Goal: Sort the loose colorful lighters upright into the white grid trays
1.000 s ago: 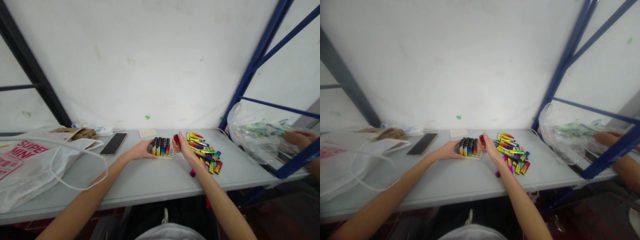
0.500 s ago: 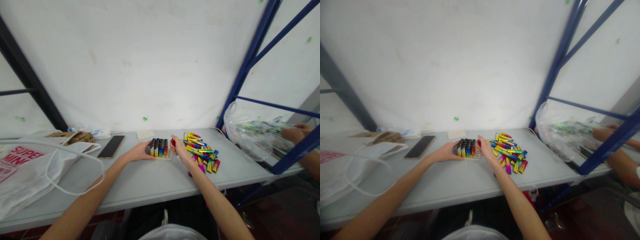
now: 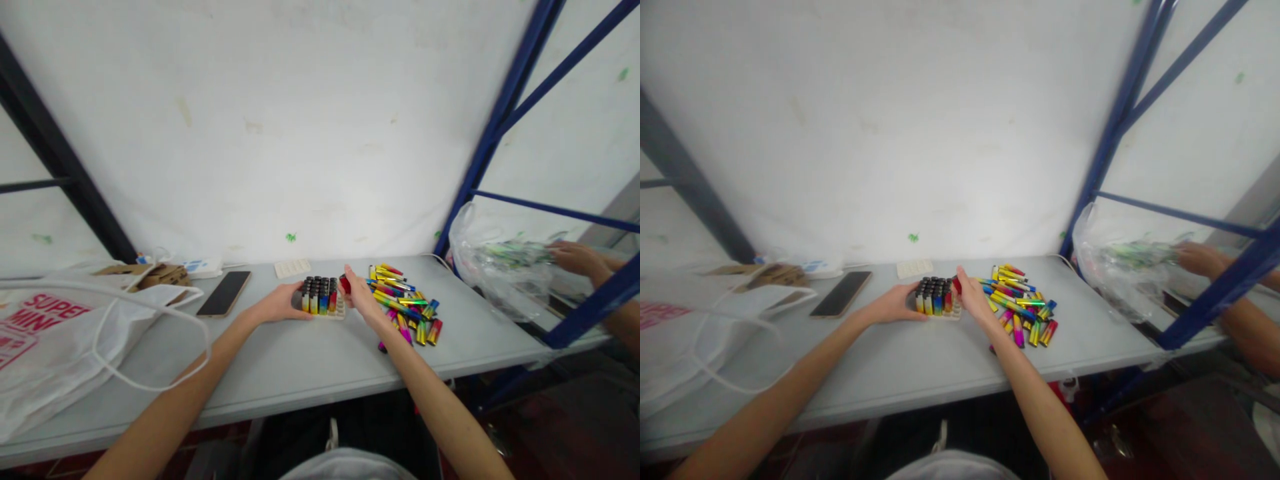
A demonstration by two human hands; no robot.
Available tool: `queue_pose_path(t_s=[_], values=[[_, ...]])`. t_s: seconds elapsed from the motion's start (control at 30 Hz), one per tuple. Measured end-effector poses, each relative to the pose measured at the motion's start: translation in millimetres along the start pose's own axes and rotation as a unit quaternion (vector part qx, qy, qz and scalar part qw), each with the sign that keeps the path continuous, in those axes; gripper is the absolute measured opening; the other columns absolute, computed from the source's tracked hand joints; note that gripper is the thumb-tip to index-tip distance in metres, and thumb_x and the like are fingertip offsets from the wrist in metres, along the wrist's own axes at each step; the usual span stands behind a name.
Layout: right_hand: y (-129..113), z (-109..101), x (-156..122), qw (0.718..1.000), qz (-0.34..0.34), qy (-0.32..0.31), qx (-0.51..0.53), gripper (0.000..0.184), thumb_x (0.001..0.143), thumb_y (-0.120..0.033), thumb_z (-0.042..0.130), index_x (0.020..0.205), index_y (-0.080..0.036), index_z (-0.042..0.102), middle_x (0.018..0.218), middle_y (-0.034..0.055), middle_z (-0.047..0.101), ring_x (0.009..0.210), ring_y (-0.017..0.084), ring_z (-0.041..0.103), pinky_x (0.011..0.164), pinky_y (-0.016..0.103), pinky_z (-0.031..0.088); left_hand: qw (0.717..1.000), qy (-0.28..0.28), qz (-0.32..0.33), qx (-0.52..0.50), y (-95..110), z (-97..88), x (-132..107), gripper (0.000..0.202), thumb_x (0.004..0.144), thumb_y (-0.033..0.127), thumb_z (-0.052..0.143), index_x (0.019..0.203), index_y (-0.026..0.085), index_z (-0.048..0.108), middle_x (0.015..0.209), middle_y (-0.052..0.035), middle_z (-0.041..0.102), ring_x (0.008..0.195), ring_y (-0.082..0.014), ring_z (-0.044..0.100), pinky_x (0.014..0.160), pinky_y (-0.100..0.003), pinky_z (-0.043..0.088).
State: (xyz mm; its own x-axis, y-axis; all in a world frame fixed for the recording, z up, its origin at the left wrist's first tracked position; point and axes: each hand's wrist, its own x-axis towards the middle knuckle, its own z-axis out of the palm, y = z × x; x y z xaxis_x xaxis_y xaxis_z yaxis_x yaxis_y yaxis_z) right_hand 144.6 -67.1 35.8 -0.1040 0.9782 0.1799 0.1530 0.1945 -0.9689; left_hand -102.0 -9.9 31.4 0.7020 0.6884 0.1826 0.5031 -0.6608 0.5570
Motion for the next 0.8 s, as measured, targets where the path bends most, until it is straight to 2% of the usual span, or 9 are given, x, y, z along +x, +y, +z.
queue_pose_path(t_s=[0.1, 0.23, 0.37, 0.47, 0.53, 0.67, 0.73, 0.8], values=[[-16, -2, -9, 0.998, -0.043, -0.018, 0.037, 0.07, 0.092, -0.084, 0.037, 0.078, -0.02, 0.06, 0.055, -0.0072, 0.029, 0.047, 0.011, 0.026, 0.046, 0.025, 0.02, 1.0, 0.002, 0.004, -0.007, 0, 0.5, 0, 0.082, 0.071, 0.058, 0.086, 0.138, 0.019, 0.06, 0.135, -0.0095, 0.07, 0.123, -0.0359, 0.065, 0.106, -0.042, 0.049], [-26, -3, -26, 0.993, -0.095, -0.023, 0.061, 0.057, 0.099, -0.072, 0.04, 0.101, -0.02, 0.064, 0.064, -0.0055, 0.039, 0.052, 0.012, 0.033, 0.048, 0.026, 0.029, 1.0, -0.001, 0.0, -0.003, -2, 1.1, -1, 0.083, 0.07, 0.058, 0.087, 0.138, 0.019, 0.06, 0.135, -0.009, 0.07, 0.122, -0.0352, 0.066, 0.104, -0.041, 0.05], [-31, -6, -28, 0.989, -0.147, -0.016, -0.031, 0.041, 0.097, -0.06, 0.058, 0.101, -0.019, 0.063, 0.076, -0.0019, 0.053, 0.067, 0.013, 0.049, 0.062, 0.026, 0.043, 1.0, -0.003, 0.003, -0.006, -2, 1.2, -1, 0.081, 0.071, 0.058, 0.085, 0.138, 0.02, 0.06, 0.133, -0.0079, 0.072, 0.119, -0.0339, 0.067, 0.104, -0.04, 0.05], [-42, -14, -23, 0.981, -0.173, -0.023, -0.086, 0.034, 0.094, -0.054, 0.065, 0.1, -0.02, 0.062, 0.086, 0.0001, 0.059, 0.078, 0.015, 0.055, 0.07, 0.026, 0.047, 1.0, 0.0, 0.0, 0.001, 0, 1.0, 0, 0.081, 0.07, 0.059, 0.085, 0.137, 0.02, 0.06, 0.133, -0.0083, 0.071, 0.119, -0.0345, 0.067, 0.103, -0.04, 0.05], [-49, -19, -20, 0.968, -0.19, -0.04, -0.157, 0.031, 0.095, -0.05, 0.065, 0.097, -0.02, 0.063, 0.084, 0.0001, 0.061, 0.077, 0.015, 0.057, 0.071, 0.027, 0.046, 1.0, -0.003, -0.006, 0.005, 1, 0.9, 0, 0.081, 0.07, 0.061, 0.084, 0.136, 0.02, 0.061, 0.131, -0.0084, 0.072, 0.117, -0.0347, 0.068, 0.101, -0.04, 0.051], [-49, -26, -19, 0.924, -0.188, -0.112, -0.313, 0.024, 0.097, -0.044, 0.066, 0.093, -0.02, 0.067, 0.072, -0.0018, 0.064, 0.065, 0.014, 0.056, 0.065, 0.026, 0.041, 1.0, -0.004, -0.005, 0.0, 2, 1.1, 0, 0.081, 0.069, 0.06, 0.084, 0.135, 0.02, 0.061, 0.128, -0.0086, 0.073, 0.116, -0.0347, 0.068, 0.099, -0.04, 0.052], [-43, -27, -21, 0.915, -0.172, -0.128, -0.341, 0.021, 0.098, -0.04, 0.066, 0.095, -0.02, 0.067, 0.072, -0.0012, 0.068, 0.064, 0.014, 0.059, 0.063, 0.025, 0.041, 1.0, -0.003, -0.003, -0.001, 2, 1.4, 0, 0.082, 0.069, 0.059, 0.085, 0.137, 0.019, 0.06, 0.131, -0.0093, 0.072, 0.117, -0.0348, 0.067, 0.101, -0.041, 0.051], [-37, -26, -23, 0.919, -0.158, -0.116, -0.342, 0.018, 0.097, -0.038, 0.067, 0.094, -0.019, 0.067, 0.076, 0.0007, 0.072, 0.066, 0.015, 0.062, 0.064, 0.025, 0.042, 1.0, -0.001, -0.005, 0.0, 2, 1.6, 0, 0.084, 0.07, 0.059, 0.085, 0.138, 0.019, 0.059, 0.133, -0.0103, 0.071, 0.119, -0.0352, 0.067, 0.102, -0.042, 0.05]])
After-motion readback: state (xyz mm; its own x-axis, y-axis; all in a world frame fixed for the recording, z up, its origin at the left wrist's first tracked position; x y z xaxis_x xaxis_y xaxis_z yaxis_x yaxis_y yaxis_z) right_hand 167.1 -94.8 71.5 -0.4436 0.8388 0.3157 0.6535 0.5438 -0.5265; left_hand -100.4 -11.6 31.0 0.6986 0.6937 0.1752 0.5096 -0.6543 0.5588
